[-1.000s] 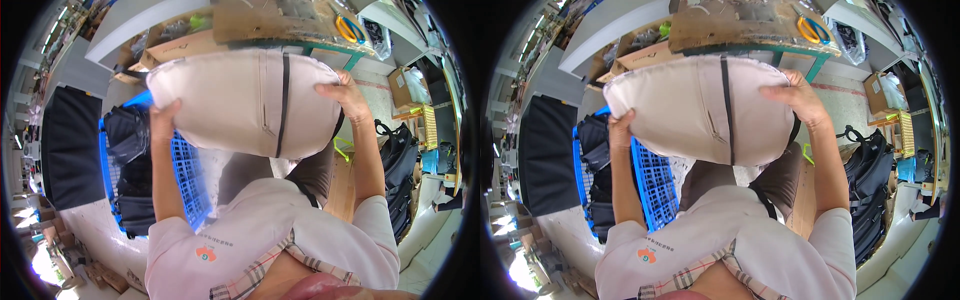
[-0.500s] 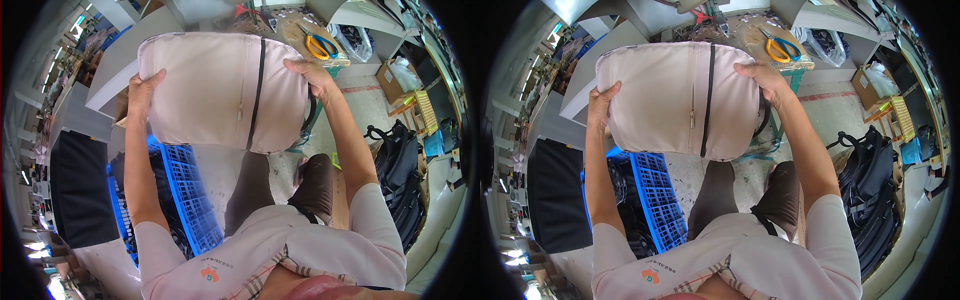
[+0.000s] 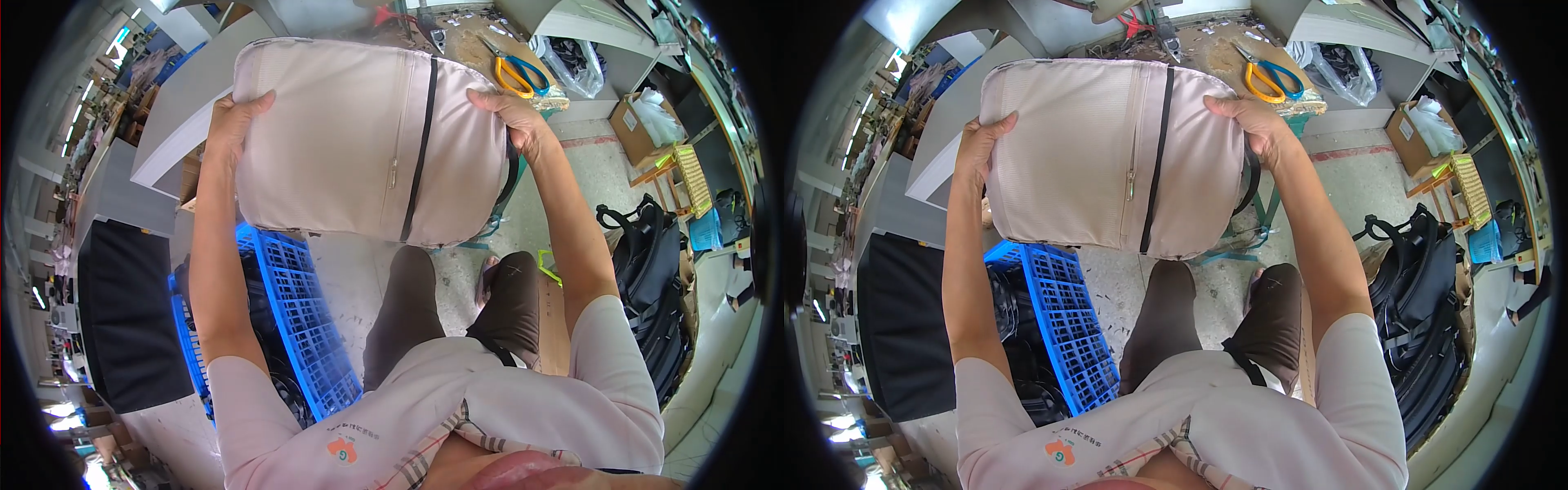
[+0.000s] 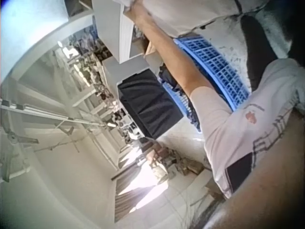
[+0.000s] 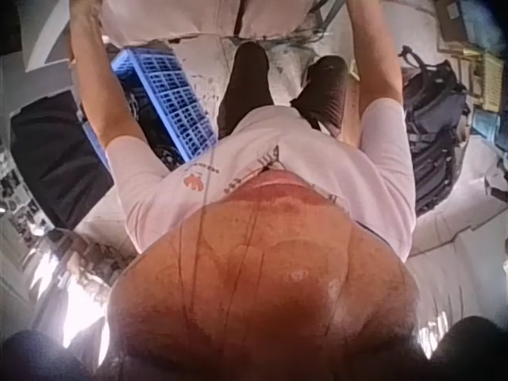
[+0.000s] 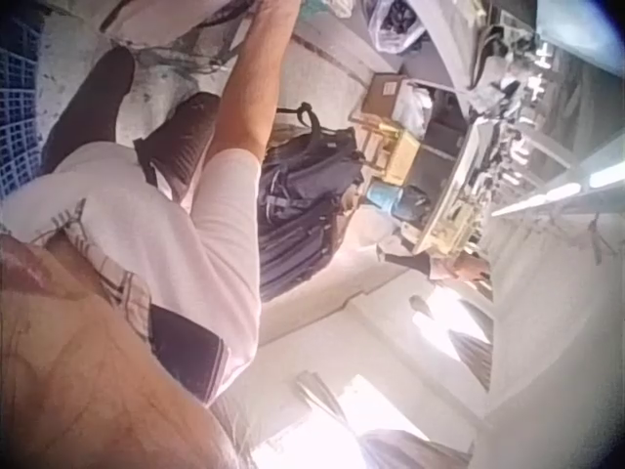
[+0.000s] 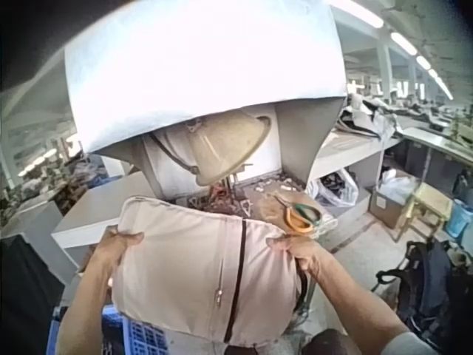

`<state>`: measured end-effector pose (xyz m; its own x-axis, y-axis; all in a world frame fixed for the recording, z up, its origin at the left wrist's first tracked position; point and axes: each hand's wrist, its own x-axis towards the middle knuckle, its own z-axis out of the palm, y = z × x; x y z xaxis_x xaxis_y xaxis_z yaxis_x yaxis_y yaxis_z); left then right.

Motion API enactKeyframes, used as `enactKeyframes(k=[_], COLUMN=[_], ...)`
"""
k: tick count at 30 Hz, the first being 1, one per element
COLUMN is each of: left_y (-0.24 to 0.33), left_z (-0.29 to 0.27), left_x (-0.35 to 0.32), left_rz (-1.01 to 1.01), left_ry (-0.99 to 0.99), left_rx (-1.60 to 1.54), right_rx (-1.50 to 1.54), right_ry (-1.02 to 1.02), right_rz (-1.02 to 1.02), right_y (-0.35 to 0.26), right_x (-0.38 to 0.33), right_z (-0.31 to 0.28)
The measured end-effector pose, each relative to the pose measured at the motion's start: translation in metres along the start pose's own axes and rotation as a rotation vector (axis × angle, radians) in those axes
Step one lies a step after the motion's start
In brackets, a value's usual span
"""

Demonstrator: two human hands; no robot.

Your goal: The recorder is inspecting black backpacks by flipping them inside out to check the interior compartments, zippers, and seams for defects.

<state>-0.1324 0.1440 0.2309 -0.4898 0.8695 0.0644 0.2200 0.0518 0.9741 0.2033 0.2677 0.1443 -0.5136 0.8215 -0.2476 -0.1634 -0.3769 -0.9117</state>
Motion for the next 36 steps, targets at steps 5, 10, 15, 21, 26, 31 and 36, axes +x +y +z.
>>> enactKeyframes(k=[5, 10, 15, 21, 26, 31, 36], left_y=[0.007, -0.003, -0.062, -0.057, -0.078, -0.071, -0.047], left_z=[0.011, 0.008, -0.016, 0.013, 0.015, -0.040, -0.121], left_x=[0.008, 0.004, -0.050, -0.218, -0.272, -0.335, -0.372], left_rz=[0.007, 0.028, 0.240, -0.528, -0.637, -0.319, -0.003], left_ry=[-0.034, -0.040, 0.298, -0.074, 0.455, 0.712, 1.019], left_rx=[0.005, -0.002, 0.567, -0.767, -0.878, -0.852, -0.644], right_rx=[0.015, -0.186, -0.330, -1.247, -1.414, -1.130, -0.959], right_ry=[-0.006, 0.099, 0.046, -0.448, -0.784, -1.004, -0.607], right_rz=[0.002, -0.054, -0.319, -0.990, -1.085, -1.076, -0.874], right_y=[-0.005, -0.004, 0.021, 0.072, 0.116, 0.093, 0.086], right_x=[-0.004, -0.023, -0.068, -0.137, -0.170, -0.184, -0.175], right_z=[-0.009, -0.006, 0.032, 0.135, 0.181, 0.209, 0.164])
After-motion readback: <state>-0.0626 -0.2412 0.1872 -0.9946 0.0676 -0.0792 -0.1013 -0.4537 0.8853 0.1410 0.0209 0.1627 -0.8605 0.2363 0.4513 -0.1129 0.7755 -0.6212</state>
